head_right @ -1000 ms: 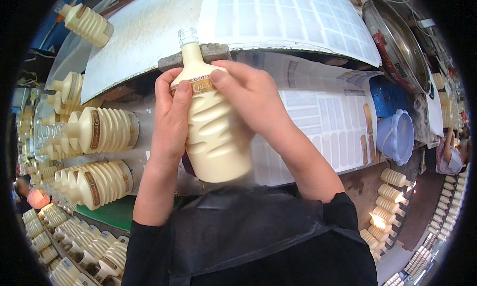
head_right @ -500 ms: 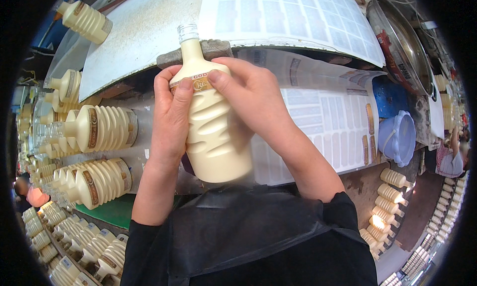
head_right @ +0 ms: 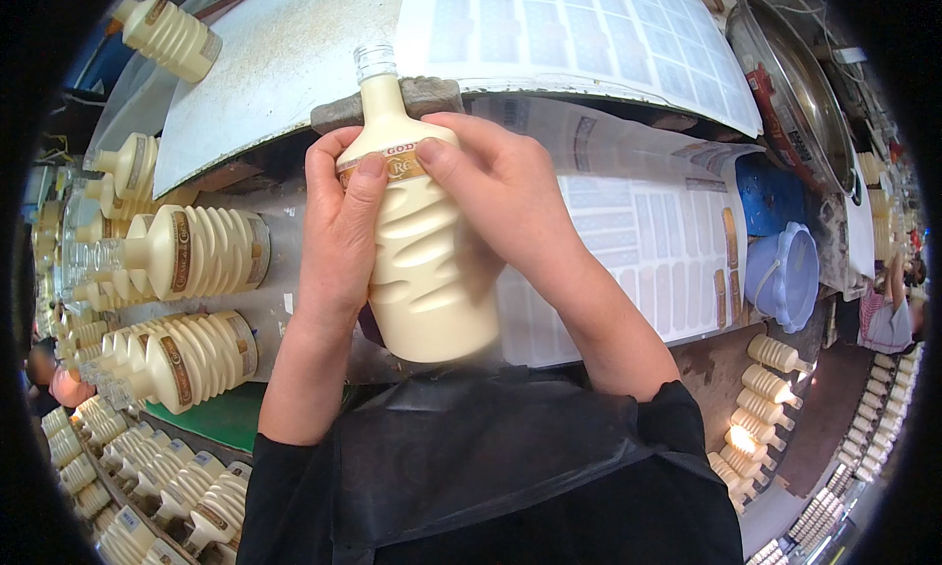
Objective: The person applies adhesive labels to cream-colored plastic bottles on a production line. They peel each label from a sheet, wrap it around the bottle, smooth it by hand, and place the labeled bottle on a nearby tray. The process repeats for multiple bottles.
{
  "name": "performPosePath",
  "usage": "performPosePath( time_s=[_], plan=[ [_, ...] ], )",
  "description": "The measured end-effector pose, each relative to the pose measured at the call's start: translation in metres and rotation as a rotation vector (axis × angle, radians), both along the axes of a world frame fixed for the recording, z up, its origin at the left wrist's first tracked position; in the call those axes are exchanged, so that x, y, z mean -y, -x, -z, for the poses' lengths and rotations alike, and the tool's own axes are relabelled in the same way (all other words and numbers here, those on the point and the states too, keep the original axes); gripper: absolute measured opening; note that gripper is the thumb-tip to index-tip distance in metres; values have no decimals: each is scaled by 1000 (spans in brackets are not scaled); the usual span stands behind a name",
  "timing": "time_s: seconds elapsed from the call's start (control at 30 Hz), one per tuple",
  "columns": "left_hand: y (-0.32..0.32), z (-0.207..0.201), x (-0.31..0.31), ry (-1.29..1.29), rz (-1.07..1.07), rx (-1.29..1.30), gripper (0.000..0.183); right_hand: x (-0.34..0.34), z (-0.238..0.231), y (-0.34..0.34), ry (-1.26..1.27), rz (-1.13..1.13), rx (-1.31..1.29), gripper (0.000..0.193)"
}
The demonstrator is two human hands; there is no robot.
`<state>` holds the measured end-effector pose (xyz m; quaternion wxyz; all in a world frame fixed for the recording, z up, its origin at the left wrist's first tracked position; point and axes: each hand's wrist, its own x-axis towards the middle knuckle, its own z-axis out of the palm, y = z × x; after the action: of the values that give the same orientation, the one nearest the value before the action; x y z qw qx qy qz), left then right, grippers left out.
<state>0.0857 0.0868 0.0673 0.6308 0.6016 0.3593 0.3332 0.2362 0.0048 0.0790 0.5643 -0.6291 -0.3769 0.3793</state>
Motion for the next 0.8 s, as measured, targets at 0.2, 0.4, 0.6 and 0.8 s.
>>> performPosePath(
  time_s=[0.2,0.4,0.6,0.8],
  plan=[
    [0,0,0,3,-4,-9,57,0,-1,-1,10,-3,-37,40],
    [2,0,0,-21,2,16,46,-2,-4,0,-6,22,-73,41],
    [1,-1,1,-51,-6,-37,47,-4,-4,2,31,27,-16,40],
    [2,-2,0,-97,-6,-57,47,-3,-2,0,22,38,-81,40]
  ],
)
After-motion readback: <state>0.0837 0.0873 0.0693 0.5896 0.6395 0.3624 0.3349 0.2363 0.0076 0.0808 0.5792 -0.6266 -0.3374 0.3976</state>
